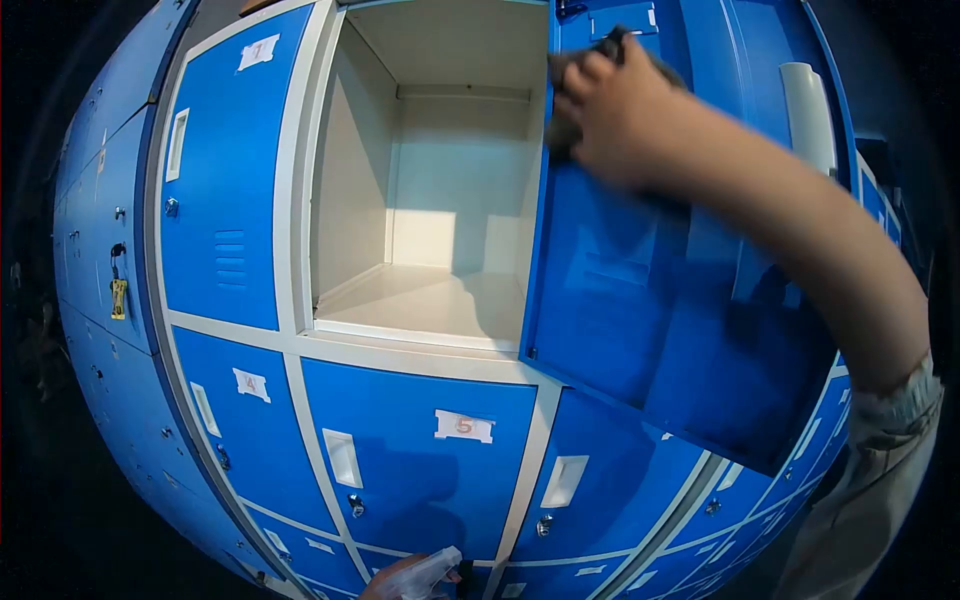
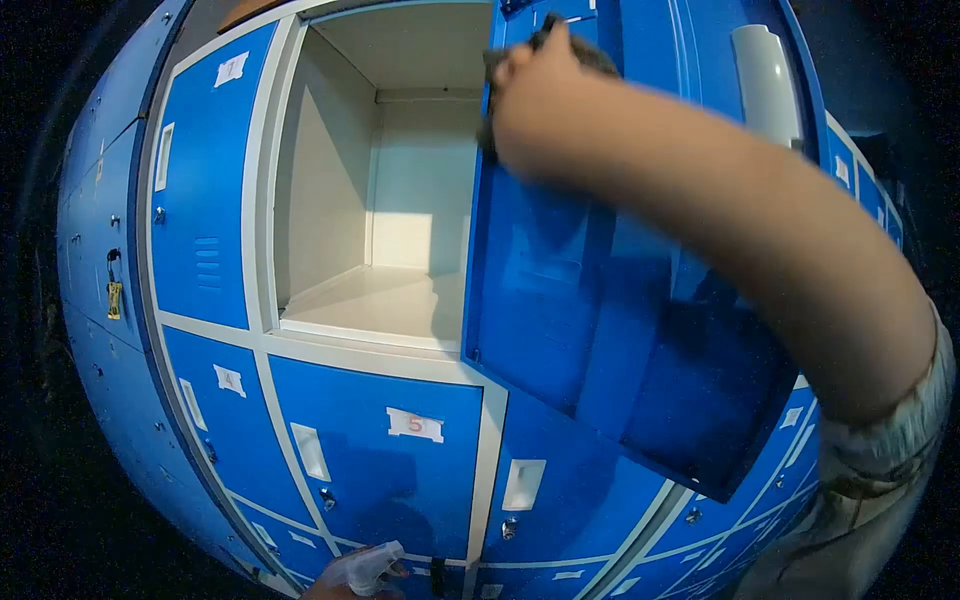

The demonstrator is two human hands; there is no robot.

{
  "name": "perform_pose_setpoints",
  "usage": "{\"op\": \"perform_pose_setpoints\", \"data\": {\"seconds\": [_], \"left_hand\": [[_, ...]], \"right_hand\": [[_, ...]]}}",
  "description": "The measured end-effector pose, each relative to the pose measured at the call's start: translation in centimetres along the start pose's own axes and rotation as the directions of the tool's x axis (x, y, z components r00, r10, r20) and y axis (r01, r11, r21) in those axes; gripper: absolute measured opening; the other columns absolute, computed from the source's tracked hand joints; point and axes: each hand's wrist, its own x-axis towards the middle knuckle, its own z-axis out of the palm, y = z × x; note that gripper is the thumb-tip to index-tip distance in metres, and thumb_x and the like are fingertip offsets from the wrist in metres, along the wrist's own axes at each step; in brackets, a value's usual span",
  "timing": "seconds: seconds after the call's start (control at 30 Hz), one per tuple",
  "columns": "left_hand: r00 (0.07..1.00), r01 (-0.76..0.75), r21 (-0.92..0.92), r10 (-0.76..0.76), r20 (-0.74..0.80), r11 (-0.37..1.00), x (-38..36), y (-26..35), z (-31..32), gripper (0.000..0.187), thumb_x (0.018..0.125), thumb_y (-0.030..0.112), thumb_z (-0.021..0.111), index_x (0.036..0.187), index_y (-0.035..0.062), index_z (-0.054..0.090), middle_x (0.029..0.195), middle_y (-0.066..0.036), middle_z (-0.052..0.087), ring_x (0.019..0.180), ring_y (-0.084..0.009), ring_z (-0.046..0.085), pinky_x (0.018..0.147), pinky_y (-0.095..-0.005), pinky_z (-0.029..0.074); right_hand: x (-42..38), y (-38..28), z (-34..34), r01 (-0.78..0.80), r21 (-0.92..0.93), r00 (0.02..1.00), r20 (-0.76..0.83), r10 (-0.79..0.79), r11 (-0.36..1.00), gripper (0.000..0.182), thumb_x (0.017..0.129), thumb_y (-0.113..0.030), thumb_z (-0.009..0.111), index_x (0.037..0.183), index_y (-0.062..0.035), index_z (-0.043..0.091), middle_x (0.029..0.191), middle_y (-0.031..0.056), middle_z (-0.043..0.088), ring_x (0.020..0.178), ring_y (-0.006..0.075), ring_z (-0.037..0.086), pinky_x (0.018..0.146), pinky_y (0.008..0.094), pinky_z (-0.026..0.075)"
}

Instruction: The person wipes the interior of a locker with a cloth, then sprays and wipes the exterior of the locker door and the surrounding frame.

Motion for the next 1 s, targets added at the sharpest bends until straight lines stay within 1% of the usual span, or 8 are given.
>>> {"op": "perform_pose_setpoints", "data": {"seconds": [0.13,0.27,0.4,0.53,0.7,0.83,0.93,1.0], "left_hand": [[1.0,-0.003,0.019,0.003,-0.002,1.0,0.0,1.0,0.3,0.06,0.077,0.0,0.066,0.134,0.0009,0.046,0.113,-0.006,0.059,0.101,-0.016,0.056,0.079,-0.0289,0.049],[0.997,0.076,-0.076,-0.076,-0.003,0.994,-0.5,1.3,-0.1,0.061,0.077,0.0,0.067,0.134,0.002,0.046,0.114,-0.006,0.059,0.102,-0.0165,0.055,0.08,-0.0288,0.048],[1.0,0.031,-0.047,-0.031,0.005,0.998,-0.9,0.7,-0.4,0.062,0.077,0.0,0.067,0.136,0.0033,0.046,0.115,-0.006,0.059,0.103,-0.0166,0.055,0.082,-0.0297,0.047],[1.0,0.009,0.02,-0.009,0.0,1.0,-1.2,0.5,-0.7,0.063,0.077,0.0,0.067,0.137,0.0037,0.045,0.115,-0.005,0.058,0.103,-0.0161,0.054,0.084,-0.0305,0.046],[0.998,0.068,-0.108,-0.07,-0.009,0.992,-1.2,0.9,-0.3,0.064,0.077,0.0,0.067,0.137,0.0037,0.044,0.115,-0.004,0.058,0.101,-0.0145,0.054,0.082,-0.0289,0.046],[0.997,0.074,-0.046,-0.073,0.021,0.996,-1.3,1.1,-0.2,0.063,0.077,0.0,0.066,0.137,0.0039,0.044,0.115,-0.004,0.058,0.099,-0.0129,0.055,0.079,-0.0261,0.047],[0.998,-0.068,0.103,0.067,0.019,0.992,-1.1,1.0,-0.3,0.063,0.078,0.0,0.065,0.137,0.004,0.044,0.114,-0.004,0.058,0.098,-0.0123,0.055,0.078,-0.0254,0.047],[0.996,0.085,0.006,-0.085,-0.027,0.996,-1.1,1.4,-0.1,0.064,0.077,0.0,0.066,0.137,0.0041,0.044,0.114,-0.004,0.059,0.098,-0.0125,0.055,0.078,-0.026,0.047]], "right_hand": [[-6.1,-6.5,2.0,0.163,0.071,0.982,-0.108,-0.155,0.984,0.058,0.092,-0.037,0.042,0.146,-0.0148,0.033,0.151,0.0123,0.029,0.141,0.0282,0.022,0.114,0.0516,0.011],[-10.3,-7.8,3.0,0.565,0.188,0.825,-0.159,-0.543,0.803,0.055,0.091,-0.028,0.04,0.143,-0.0138,0.037,0.15,0.0094,0.032,0.141,0.0244,0.024,0.115,0.0459,0.008],[-10.0,-6.9,2.7,0.676,0.397,0.726,-0.21,-0.655,0.621,0.046,0.09,-0.021,0.044,0.135,-0.0087,0.046,0.139,0.0114,0.047,0.135,0.0242,0.037,0.115,0.0414,0.018],[-9.0,-5.3,0.2,0.304,0.853,0.844,-0.034,-0.536,0.424,0.031,0.091,-0.022,0.049,0.114,-0.0018,0.052,0.11,0.0205,0.061,0.116,0.0265,0.053,0.103,0.0425,0.035],[-12.2,-8.1,3.0,0.651,0.457,0.758,-0.417,-0.501,0.606,0.034,0.092,-0.026,0.05,0.118,-0.0044,0.05,0.101,0.0108,0.063,0.108,0.0271,0.054,0.086,0.0434,0.04],[-14.8,-10.1,2.7,0.602,0.206,0.754,-0.467,-0.463,0.772,0.039,0.084,-0.019,0.053,0.122,-0.0108,0.047,0.087,0.0085,0.062,0.093,0.0233,0.056,0.075,0.0363,0.042],[-14.4,-9.7,3.3,0.486,0.507,0.865,-0.395,-0.31,0.711,0.038,0.085,-0.016,0.052,0.122,-0.0091,0.046,0.083,0.0094,0.062,0.084,0.0228,0.059,0.07,0.0345,0.044],[-13.8,-8.7,2.8,0.454,0.592,0.89,-0.275,-0.362,0.665,0.041,0.084,-0.011,0.052,0.124,-0.0061,0.043,0.085,0.0137,0.063,0.077,0.0249,0.063,0.067,0.0351,0.048]]}}
